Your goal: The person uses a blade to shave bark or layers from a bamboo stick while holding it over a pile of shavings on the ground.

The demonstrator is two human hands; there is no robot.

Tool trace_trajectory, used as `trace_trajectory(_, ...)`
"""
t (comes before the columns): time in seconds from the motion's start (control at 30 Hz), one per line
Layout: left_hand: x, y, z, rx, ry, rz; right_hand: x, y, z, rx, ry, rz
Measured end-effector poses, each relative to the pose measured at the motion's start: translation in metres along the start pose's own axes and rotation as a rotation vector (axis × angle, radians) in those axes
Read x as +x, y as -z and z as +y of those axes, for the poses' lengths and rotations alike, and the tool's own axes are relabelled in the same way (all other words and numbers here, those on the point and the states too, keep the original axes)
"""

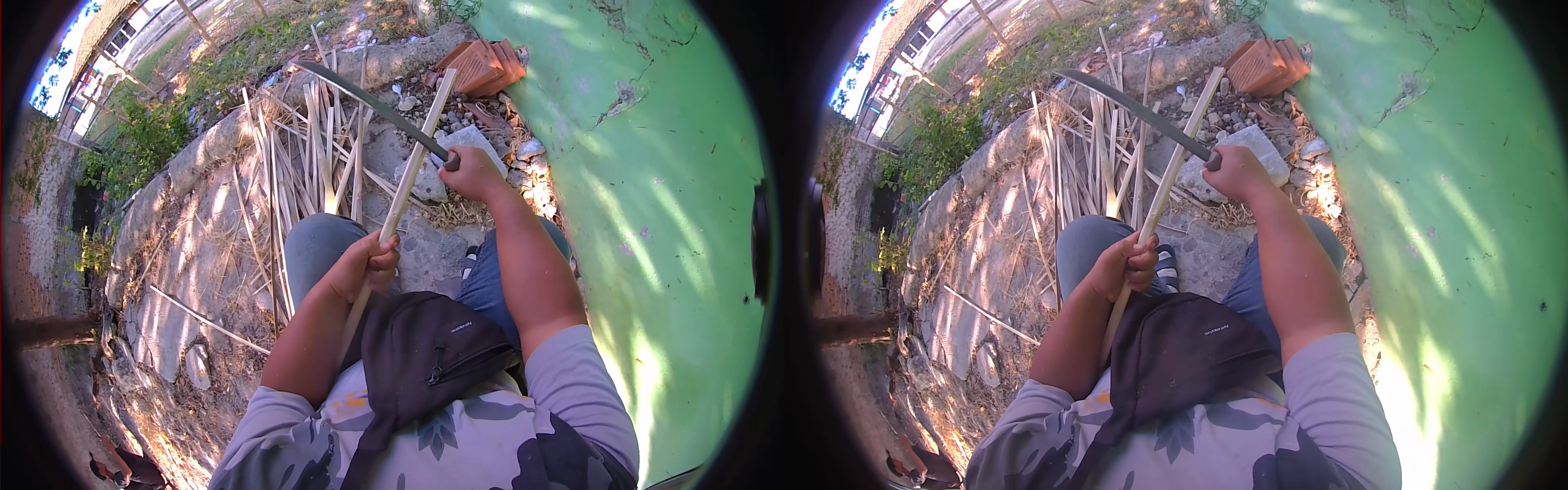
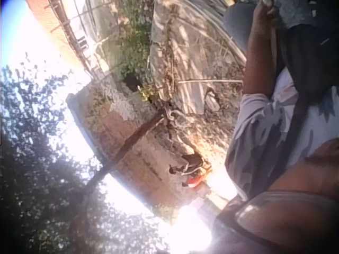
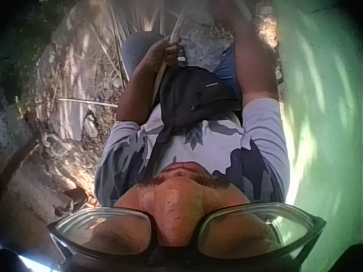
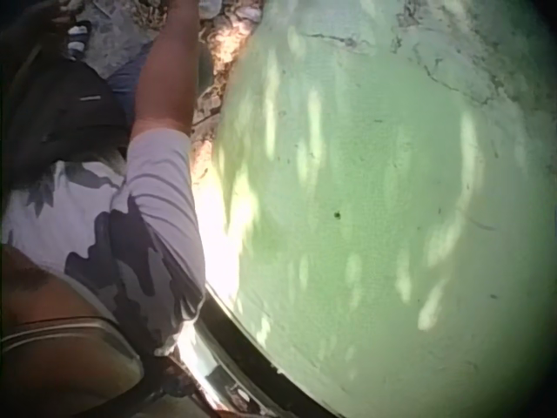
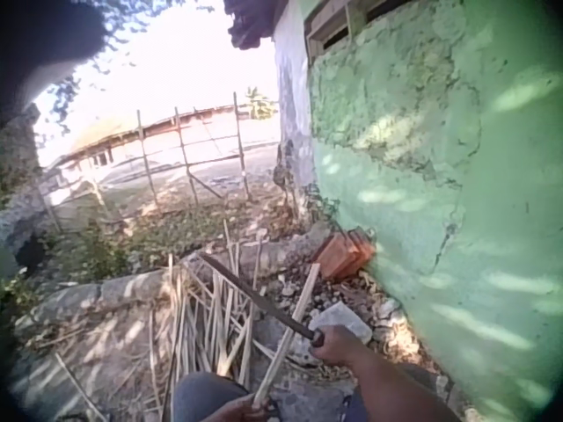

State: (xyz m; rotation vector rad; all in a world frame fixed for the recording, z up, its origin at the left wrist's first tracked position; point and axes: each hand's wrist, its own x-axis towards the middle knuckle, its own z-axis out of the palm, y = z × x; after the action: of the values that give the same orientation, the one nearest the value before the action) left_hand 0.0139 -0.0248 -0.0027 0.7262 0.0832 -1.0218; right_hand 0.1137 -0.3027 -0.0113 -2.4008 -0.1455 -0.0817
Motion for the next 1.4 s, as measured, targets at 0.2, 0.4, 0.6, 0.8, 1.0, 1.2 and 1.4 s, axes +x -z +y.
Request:
trace_trajectory(0.2, -0.003, -0.001, -0.001, -0.006, -0.007, 0.011, -0.008, 0.007, -0.018, -0.071, 0.074, -0.120)
trace_trajectory(0.4, 0.000, 0.000, -0.001, 0.015, -0.017, 0.010, -0.014, 0.015, -0.028, -0.427, -0.010, 0.022)
trace_trajectory(0.6, -0.003, -0.001, 0.002, -0.007, -0.034, -0.002, -0.014, 0.019, -0.025, -0.135, 0.104, -0.081)
trace_trajectory(0.8, -0.003, -0.001, 0.000, -0.001, -0.049, 0.007, -0.028, 0.003, -0.050, -0.127, 0.325, -0.260)
trace_trajectory(1.0, 0.000, -0.012, 0.002, 0.125, -0.033, 0.110, -0.015, 0.004, -0.028, -0.266, 0.149, -0.200)
trace_trajectory(1.2, -0.001, -0.012, 0.002, 0.173, -0.023, 0.192, -0.018, 0.003, -0.033, -0.198, 0.025, -0.206)
trace_trajectory(1.4, 0.001, -0.013, 0.000, 0.158, -0.021, 0.210, -0.030, -0.005, -0.048, -0.273, 0.187, -0.348)
